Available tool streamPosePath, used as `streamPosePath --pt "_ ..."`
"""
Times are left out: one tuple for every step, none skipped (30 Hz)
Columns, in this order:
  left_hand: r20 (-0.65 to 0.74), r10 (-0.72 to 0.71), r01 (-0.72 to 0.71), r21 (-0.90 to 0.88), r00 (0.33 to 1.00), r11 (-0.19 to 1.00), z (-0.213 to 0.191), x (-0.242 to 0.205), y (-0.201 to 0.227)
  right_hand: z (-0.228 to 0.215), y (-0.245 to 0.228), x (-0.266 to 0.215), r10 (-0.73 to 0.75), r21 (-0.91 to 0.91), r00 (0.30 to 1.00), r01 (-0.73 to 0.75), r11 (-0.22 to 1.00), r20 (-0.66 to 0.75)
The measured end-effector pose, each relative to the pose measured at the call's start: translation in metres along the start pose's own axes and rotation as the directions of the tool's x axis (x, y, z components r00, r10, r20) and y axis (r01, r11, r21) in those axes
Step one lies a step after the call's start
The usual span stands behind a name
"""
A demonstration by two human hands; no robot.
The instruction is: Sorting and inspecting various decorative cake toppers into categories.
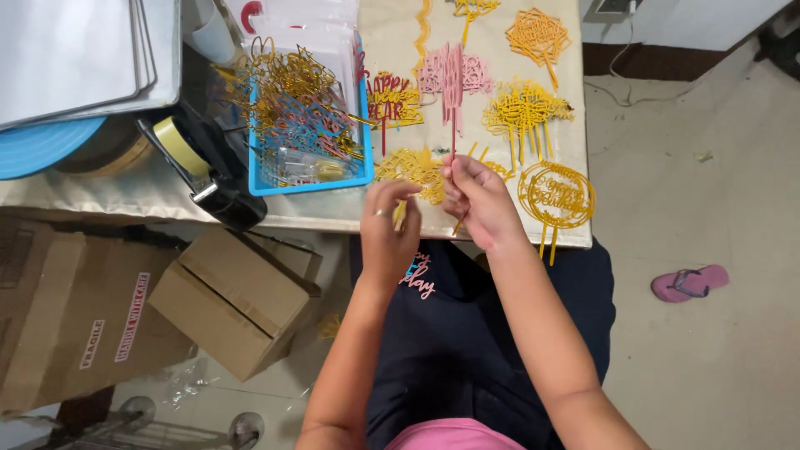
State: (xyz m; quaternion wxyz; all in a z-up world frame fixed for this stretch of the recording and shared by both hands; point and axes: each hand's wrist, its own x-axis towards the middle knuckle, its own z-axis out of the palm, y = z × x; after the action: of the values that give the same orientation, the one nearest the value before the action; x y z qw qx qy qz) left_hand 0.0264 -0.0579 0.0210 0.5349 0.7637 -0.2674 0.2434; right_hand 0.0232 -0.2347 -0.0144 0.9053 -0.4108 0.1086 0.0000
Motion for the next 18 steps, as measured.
streamPosePath --pt "-0.006 0.0 0.0 -0.001 1.0 1.0 0.001 0.005 0.003 0.002 -0.004 -0.003 0.0 -0.005 1.0 0.0 1.0 0.003" --pt "0.052 0.028 -0.028 -0.008 0.998 1.0 0.002 0.008 0.007 0.004 -0.007 -0.007 0.033 0.043 0.999 -0.032 0.999 -0.005" --pt "0.108 0.057 -0.055 -0.017 0.992 0.998 0.003 0.012 0.011 0.006 -0.009 -0.011 0.065 0.092 0.998 -0.064 0.994 -0.011" --pt "0.109 0.051 -0.049 -0.016 0.993 0.999 0.002 0.009 0.012 0.001 -0.008 -0.01 0.071 0.091 0.997 -0.069 0.993 -0.013" --pt "0.128 0.047 -0.045 -0.021 0.991 0.999 0.002 0.007 0.013 -0.004 -0.006 -0.009 0.06 0.148 0.997 -0.067 0.987 0.049" --pt "0.147 0.049 -0.045 -0.026 0.988 0.999 0.001 0.005 0.013 -0.008 -0.005 -0.006 0.042 0.206 0.993 -0.064 0.976 0.112" --pt "0.147 0.047 -0.044 -0.025 0.988 0.999 -0.003 -0.001 0.011 -0.013 -0.004 -0.006 0.043 0.207 0.993 -0.066 0.976 0.113" --pt "0.133 0.02 -0.018 -0.013 0.991 1.0 -0.006 -0.005 0.008 -0.016 -0.003 -0.005 0.075 0.222 0.992 -0.096 0.97 0.102" --pt "0.119 -0.008 0.008 -0.002 0.993 1.0 -0.01 -0.009 0.005 -0.019 -0.002 -0.003 0.107 0.238 0.99 -0.126 0.963 0.092" --pt "0.122 -0.005 0.005 -0.001 0.993 1.0 -0.016 -0.016 0.002 -0.019 -0.003 -0.002 0.104 0.241 0.99 -0.124 0.963 0.093" --pt "0.099 -0.063 0.063 -0.001 0.993 0.998 -0.021 -0.023 -0.001 -0.019 -0.004 -0.001 0.098 0.166 0.994 -0.106 0.98 0.055" --pt "0.078 -0.122 0.123 -0.004 0.989 0.992 -0.027 -0.03 -0.004 -0.019 -0.004 -0.001 0.09 0.089 0.996 -0.091 0.992 0.016" --pt "0.082 -0.12 0.121 -0.003 0.989 0.993 -0.033 -0.038 -0.008 -0.025 -0.002 0.008 0.088 0.093 0.996 -0.089 0.992 0.016" --pt "0.069 -0.161 0.162 -0.007 0.985 0.987 -0.04 -0.045 -0.012 -0.031 0.001 0.017 0.029 -0.061 0.999 -0.031 0.998 -0.043" --pt "0.057 -0.201 0.202 -0.011 0.978 0.979 -0.046 -0.051 -0.016 -0.036 0.004 0.027 -0.038 -0.215 0.995 0.017 0.976 -0.092" --pt "0.057 -0.197 0.198 -0.009 0.979 0.98 -0.052 -0.056 -0.016 -0.041 0.004 0.038 -0.041 -0.213 0.995 0.021 0.977 -0.09" --pt "0.055 -0.226 0.227 0.001 0.973 0.974 -0.058 -0.06 -0.015 -0.046 0.004 0.049 -0.274 -0.491 0.96 0.212 0.845 -0.058" --pt "0.051 -0.254 0.253 0.011 0.966 0.967 -0.063 -0.063 -0.016 -0.05 0.003 0.061 -0.476 -0.715 0.878 0.361 0.598 0.044"
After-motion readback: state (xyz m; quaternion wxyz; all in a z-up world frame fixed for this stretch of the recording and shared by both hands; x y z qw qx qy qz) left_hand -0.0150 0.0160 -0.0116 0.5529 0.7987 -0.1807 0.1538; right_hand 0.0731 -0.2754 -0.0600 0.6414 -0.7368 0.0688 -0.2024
